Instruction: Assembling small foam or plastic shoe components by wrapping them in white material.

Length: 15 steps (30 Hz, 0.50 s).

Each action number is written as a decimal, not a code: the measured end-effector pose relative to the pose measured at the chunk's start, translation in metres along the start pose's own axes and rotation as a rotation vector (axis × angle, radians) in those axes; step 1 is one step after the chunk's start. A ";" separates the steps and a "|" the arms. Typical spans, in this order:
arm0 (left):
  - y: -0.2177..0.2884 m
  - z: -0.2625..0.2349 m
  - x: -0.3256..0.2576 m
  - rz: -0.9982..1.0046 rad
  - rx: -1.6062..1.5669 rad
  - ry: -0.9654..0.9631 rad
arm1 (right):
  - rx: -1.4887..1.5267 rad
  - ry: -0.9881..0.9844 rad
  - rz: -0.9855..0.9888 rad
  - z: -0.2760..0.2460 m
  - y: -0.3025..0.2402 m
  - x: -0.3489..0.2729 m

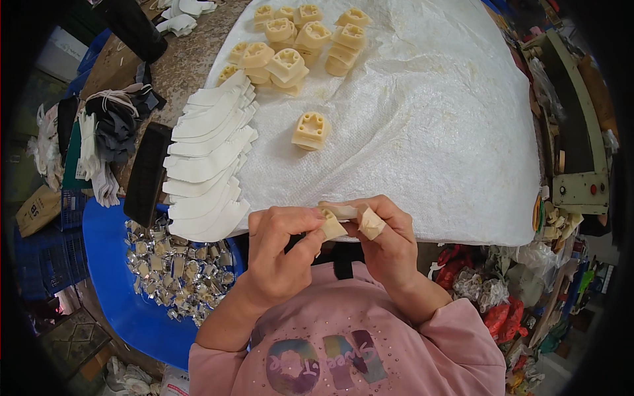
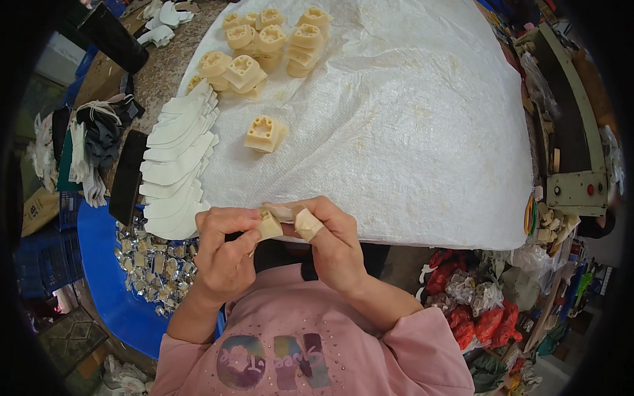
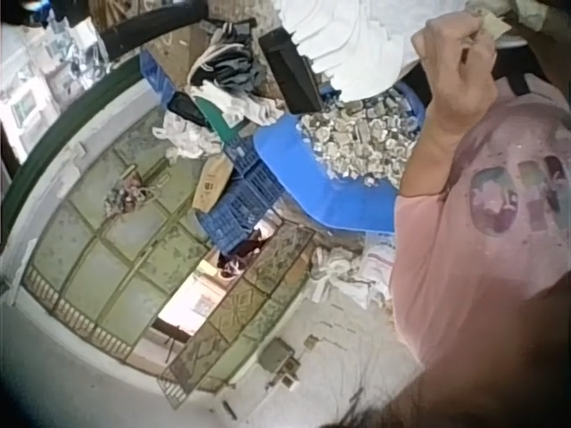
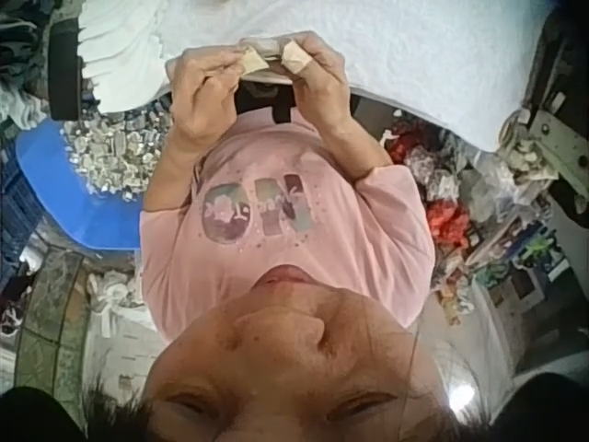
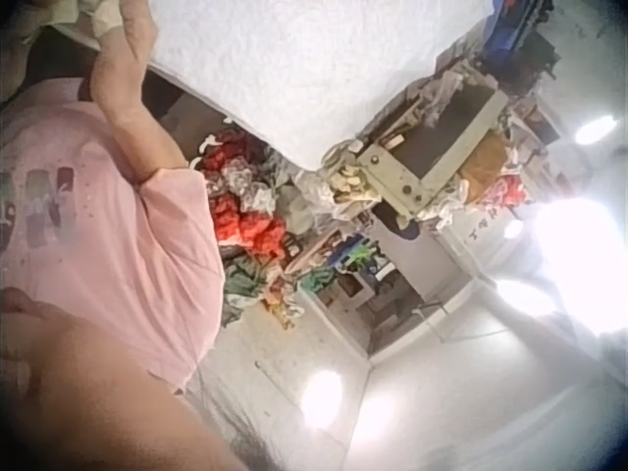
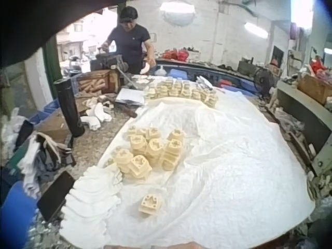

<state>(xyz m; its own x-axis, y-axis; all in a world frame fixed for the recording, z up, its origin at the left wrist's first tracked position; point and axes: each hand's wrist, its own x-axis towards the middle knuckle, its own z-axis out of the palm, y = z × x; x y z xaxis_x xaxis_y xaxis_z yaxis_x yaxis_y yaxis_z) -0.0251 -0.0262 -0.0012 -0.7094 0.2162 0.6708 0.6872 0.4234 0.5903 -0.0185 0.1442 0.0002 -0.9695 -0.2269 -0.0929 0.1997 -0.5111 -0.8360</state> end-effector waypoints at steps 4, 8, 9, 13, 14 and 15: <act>0.003 0.007 0.002 0.104 0.233 -0.035 | -0.144 -0.022 0.058 0.007 -0.003 0.001; 0.004 0.009 0.004 0.060 0.282 -0.049 | -0.470 -0.014 0.047 0.011 -0.007 0.005; 0.004 0.009 0.003 0.013 0.274 -0.067 | -0.577 -0.043 0.009 0.008 -0.005 0.006; 0.000 0.004 0.000 -0.232 -0.005 -0.052 | -0.617 -0.232 0.041 -0.015 -0.010 0.020; 0.000 0.004 0.000 -0.231 -0.007 -0.053 | -0.517 -0.240 -0.004 -0.024 -0.007 0.026; -0.001 0.003 -0.001 -0.254 -0.155 -0.051 | -0.518 -0.238 -0.004 -0.028 -0.008 0.030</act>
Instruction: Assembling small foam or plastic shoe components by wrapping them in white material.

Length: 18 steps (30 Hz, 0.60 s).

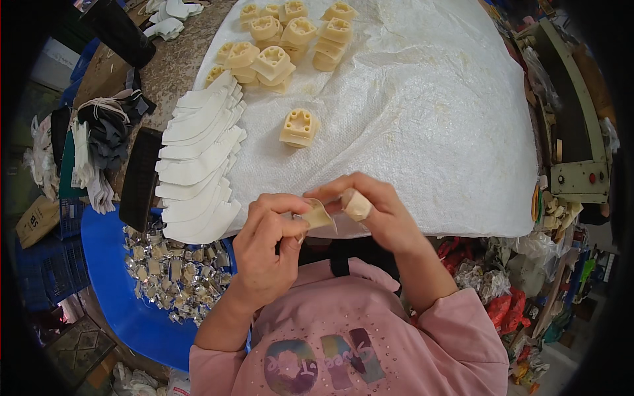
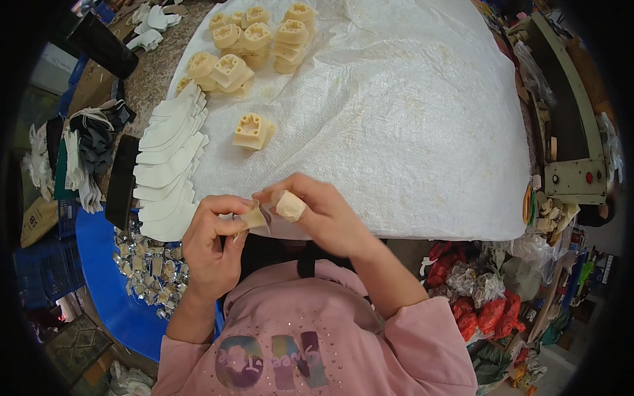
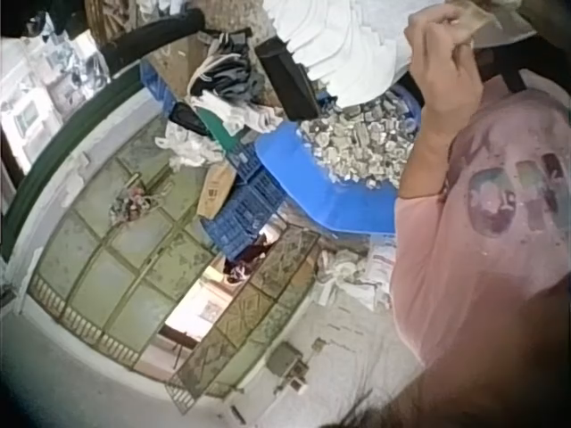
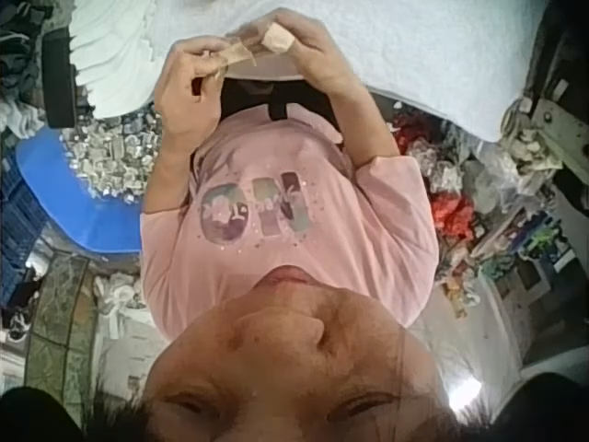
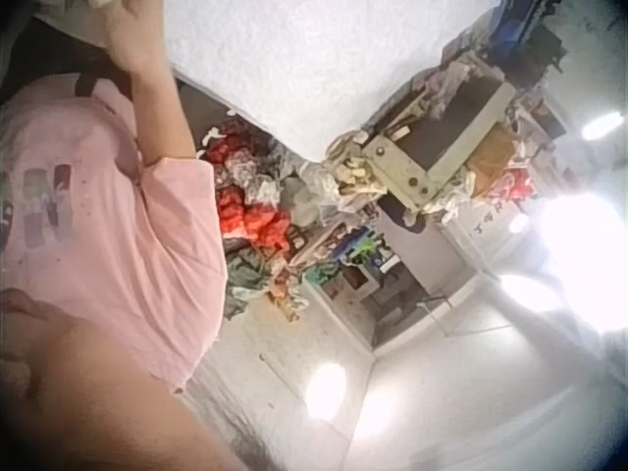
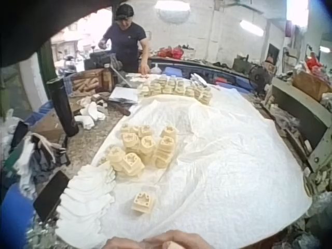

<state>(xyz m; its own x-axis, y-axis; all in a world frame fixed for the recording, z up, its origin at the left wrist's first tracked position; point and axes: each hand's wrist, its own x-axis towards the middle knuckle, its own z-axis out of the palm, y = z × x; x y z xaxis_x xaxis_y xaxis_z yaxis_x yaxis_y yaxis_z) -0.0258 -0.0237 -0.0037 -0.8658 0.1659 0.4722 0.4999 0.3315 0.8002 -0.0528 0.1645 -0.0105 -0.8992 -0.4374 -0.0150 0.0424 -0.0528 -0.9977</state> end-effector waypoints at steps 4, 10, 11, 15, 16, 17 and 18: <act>0.000 -0.002 -0.001 0.047 -0.226 -0.129 | 0.404 -0.198 0.196 -0.011 -0.005 0.007; 0.004 -0.004 0.000 -0.011 -0.082 -0.141 | 0.232 -0.162 0.168 -0.003 -0.003 0.008; 0.004 -0.004 0.000 -0.011 -0.081 -0.141 | 0.197 -0.140 0.204 -0.003 -0.002 0.008; -0.002 0.004 -0.001 -0.105 -0.186 -0.068 | -0.019 0.067 0.082 0.012 0.004 0.011; -0.002 0.007 -0.001 -0.108 -0.271 -0.001 | -0.018 0.062 0.079 0.012 0.007 0.011; 0.004 0.009 0.001 -0.106 -0.267 0.002 | 0.095 0.085 0.023 0.010 0.012 0.010; 0.010 0.011 0.003 -0.298 -0.413 0.126 | 0.211 0.101 -0.032 0.010 0.016 0.010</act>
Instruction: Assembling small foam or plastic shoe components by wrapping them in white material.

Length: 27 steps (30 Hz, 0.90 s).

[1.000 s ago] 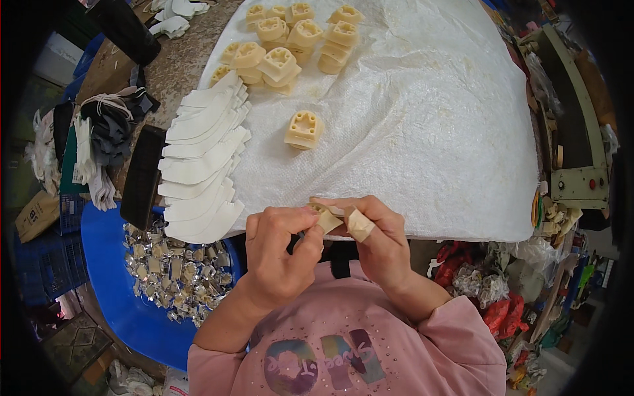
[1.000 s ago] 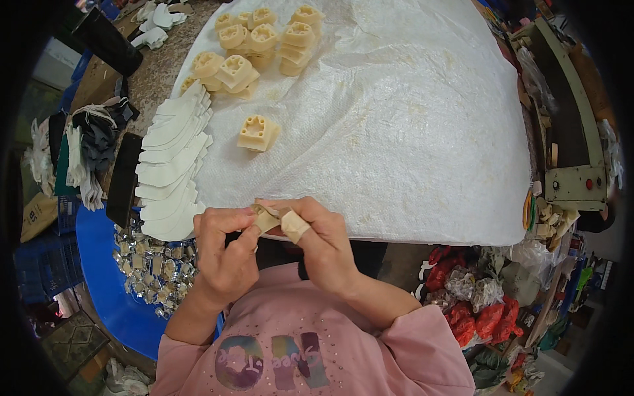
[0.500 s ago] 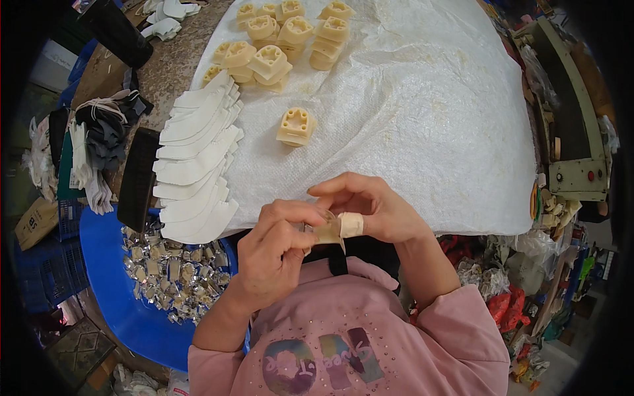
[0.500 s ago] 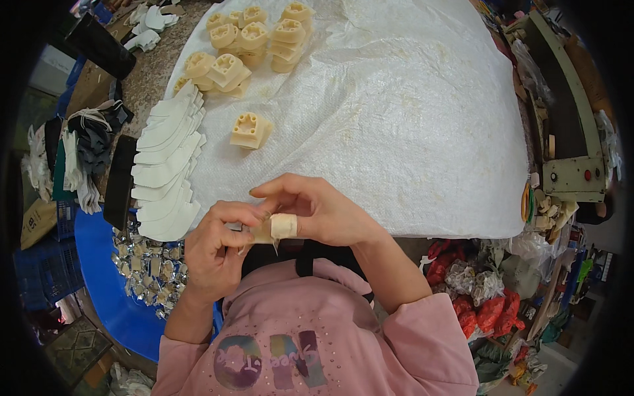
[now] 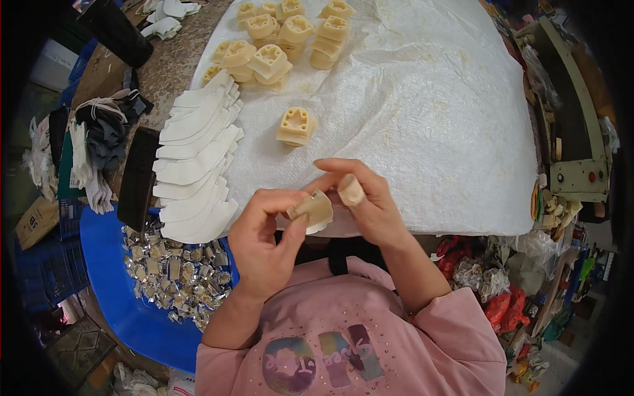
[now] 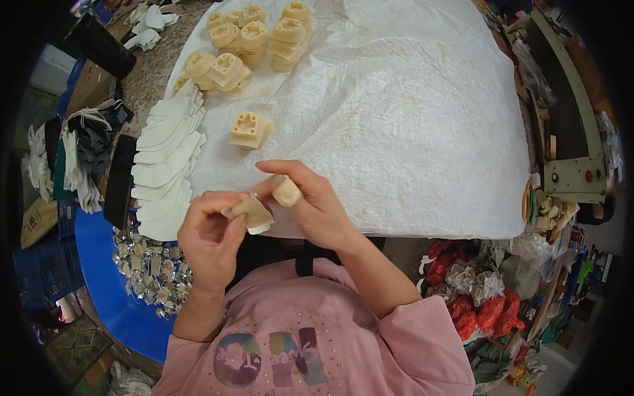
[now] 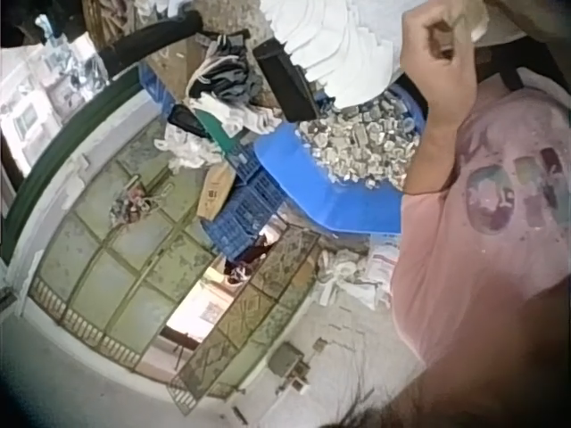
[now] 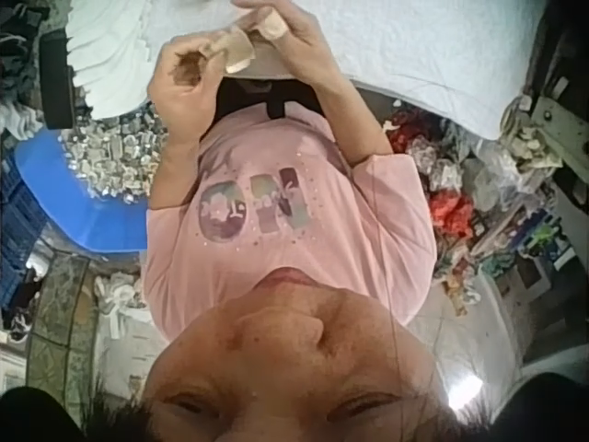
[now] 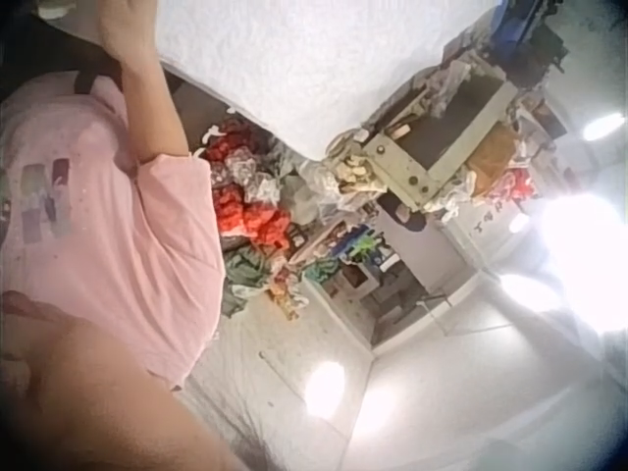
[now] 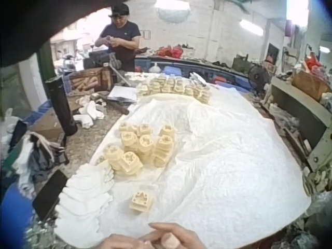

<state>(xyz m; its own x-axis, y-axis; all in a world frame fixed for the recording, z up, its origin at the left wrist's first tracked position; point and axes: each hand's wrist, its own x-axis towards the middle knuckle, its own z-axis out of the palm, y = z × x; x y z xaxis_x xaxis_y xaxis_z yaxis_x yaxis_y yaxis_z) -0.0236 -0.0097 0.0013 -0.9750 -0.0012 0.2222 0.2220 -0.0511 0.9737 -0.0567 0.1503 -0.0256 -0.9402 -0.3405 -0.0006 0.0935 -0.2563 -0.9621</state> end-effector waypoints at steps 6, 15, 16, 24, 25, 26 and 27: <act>-0.012 -0.003 -0.004 -0.203 -0.284 0.043 | -0.133 -0.152 -0.198 0.004 -0.007 0.001; -0.009 -0.003 0.000 -0.160 -0.213 0.044 | -0.134 -0.031 -0.163 0.015 -0.010 0.005; -0.008 0.000 -0.001 -0.164 -0.147 0.034 | -0.136 -0.027 -0.162 0.013 -0.010 0.005; -0.009 -0.011 0.004 0.111 0.291 -0.029 | -0.262 -0.076 -0.266 0.005 -0.012 -0.002; -0.010 -0.015 0.005 0.155 0.284 -0.030 | -0.261 -0.079 -0.267 0.004 -0.013 -0.001; -0.011 -0.017 0.006 0.199 0.277 -0.032 | -0.129 -0.044 -0.225 0.003 -0.015 0.002; -0.010 -0.015 0.007 0.267 0.326 -0.007 | 0.002 -0.005 -0.182 0.001 -0.017 0.004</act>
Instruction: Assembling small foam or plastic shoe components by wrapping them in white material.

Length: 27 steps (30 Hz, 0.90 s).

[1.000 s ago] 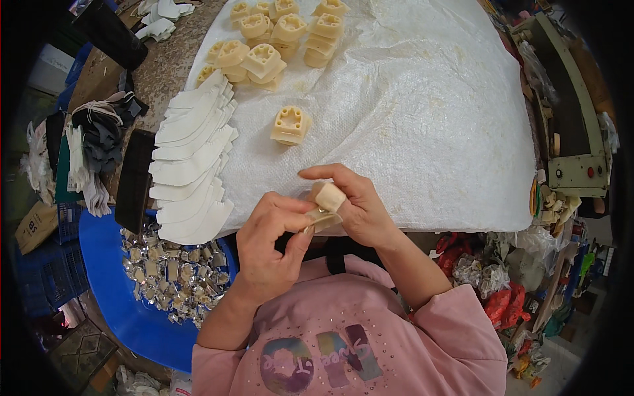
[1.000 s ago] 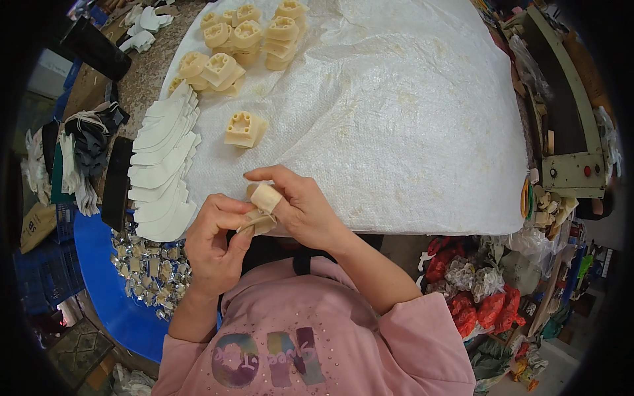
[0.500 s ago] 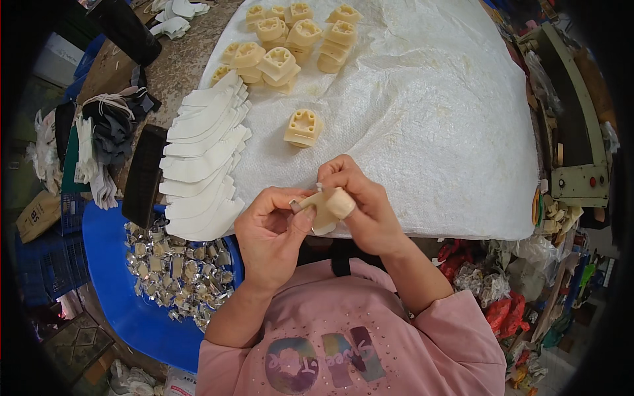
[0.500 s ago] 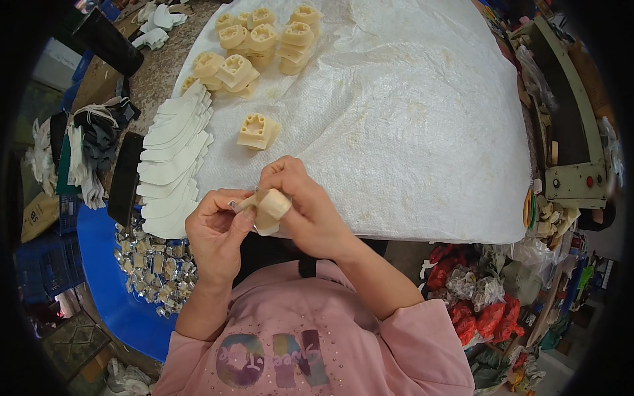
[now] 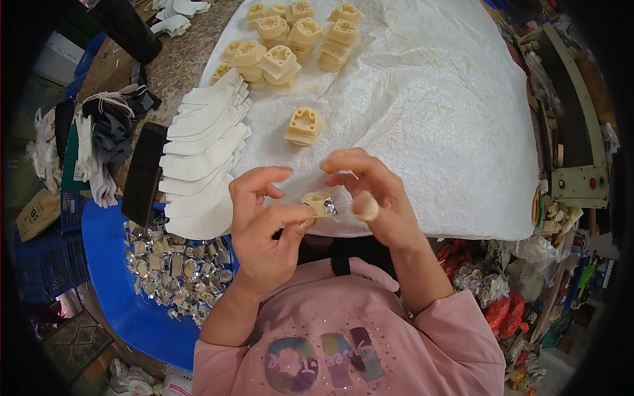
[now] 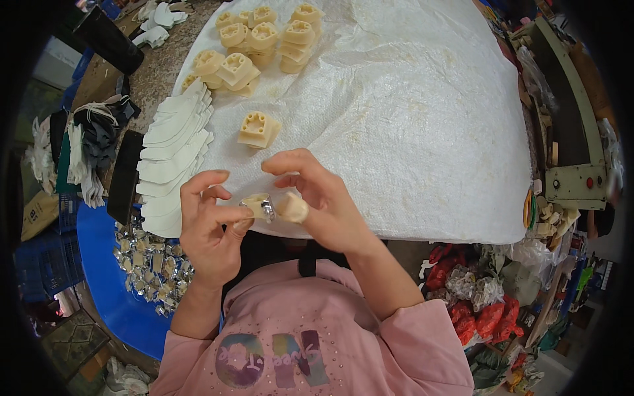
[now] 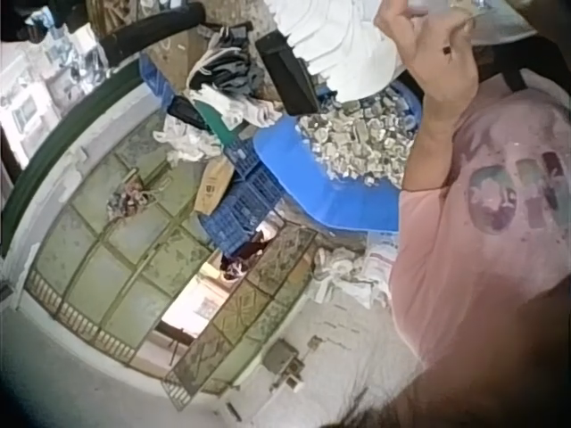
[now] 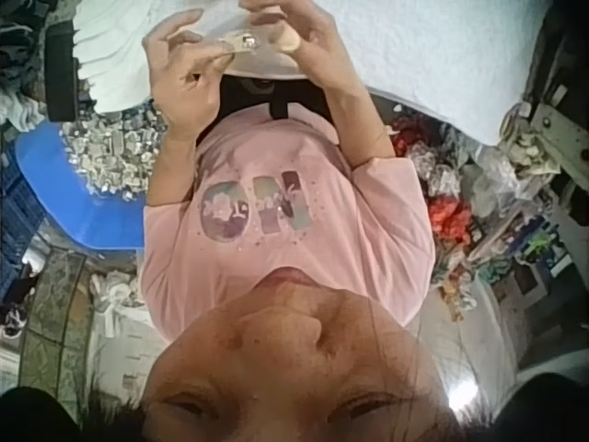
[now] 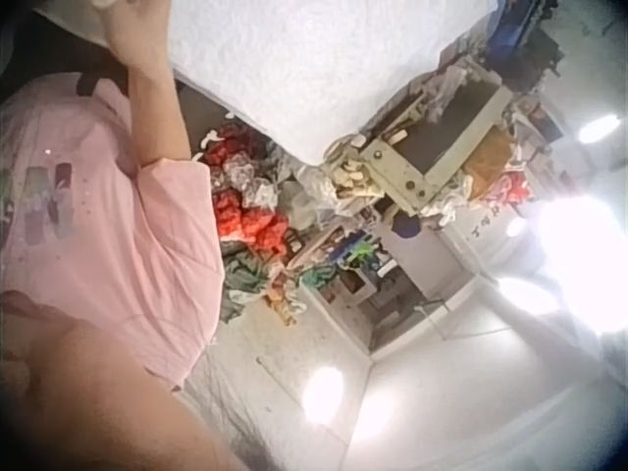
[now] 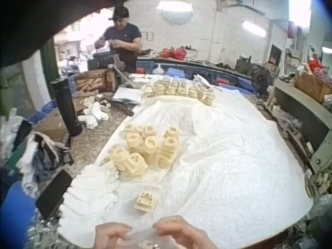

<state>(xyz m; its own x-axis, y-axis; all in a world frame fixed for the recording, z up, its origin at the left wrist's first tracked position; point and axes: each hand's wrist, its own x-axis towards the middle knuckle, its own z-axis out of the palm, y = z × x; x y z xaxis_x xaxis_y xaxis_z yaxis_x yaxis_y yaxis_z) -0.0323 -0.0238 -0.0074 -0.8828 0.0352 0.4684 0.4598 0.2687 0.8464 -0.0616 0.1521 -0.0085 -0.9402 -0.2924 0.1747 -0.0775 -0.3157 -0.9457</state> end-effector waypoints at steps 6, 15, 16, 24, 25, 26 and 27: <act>-0.007 -0.004 -0.007 0.168 -0.040 -0.092 | -0.088 -0.165 0.092 -0.010 -0.003 0.001; 0.002 0.003 -0.006 -0.458 -0.630 -0.340 | -0.403 -0.180 -0.235 0.008 0.001 -0.002; 0.004 0.007 -0.008 -0.489 -0.665 -0.297 | -0.429 -0.179 -0.260 0.007 0.005 -0.003; 0.011 0.014 -0.017 -0.504 -0.797 -0.265 | 0.065 -0.087 0.330 0.019 -0.014 -0.001; 0.015 0.020 -0.014 -0.433 -0.730 -0.218 | 0.064 -0.084 0.330 0.017 -0.012 0.001; 0.018 0.023 -0.013 -0.363 -0.663 -0.170 | 0.134 -0.176 0.386 0.015 -0.009 0.002; 0.017 0.024 -0.014 -0.364 -0.663 -0.171 | 0.207 -0.269 0.441 0.012 -0.005 0.002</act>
<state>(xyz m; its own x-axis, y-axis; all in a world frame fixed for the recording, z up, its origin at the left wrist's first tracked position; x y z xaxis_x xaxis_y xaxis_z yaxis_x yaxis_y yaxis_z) -0.0148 0.0038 -0.0058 -0.9671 0.2179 0.1317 0.0517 -0.3383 0.9396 -0.0590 0.1418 -0.0005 -0.7491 -0.6484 -0.1360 0.3962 -0.2740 -0.8763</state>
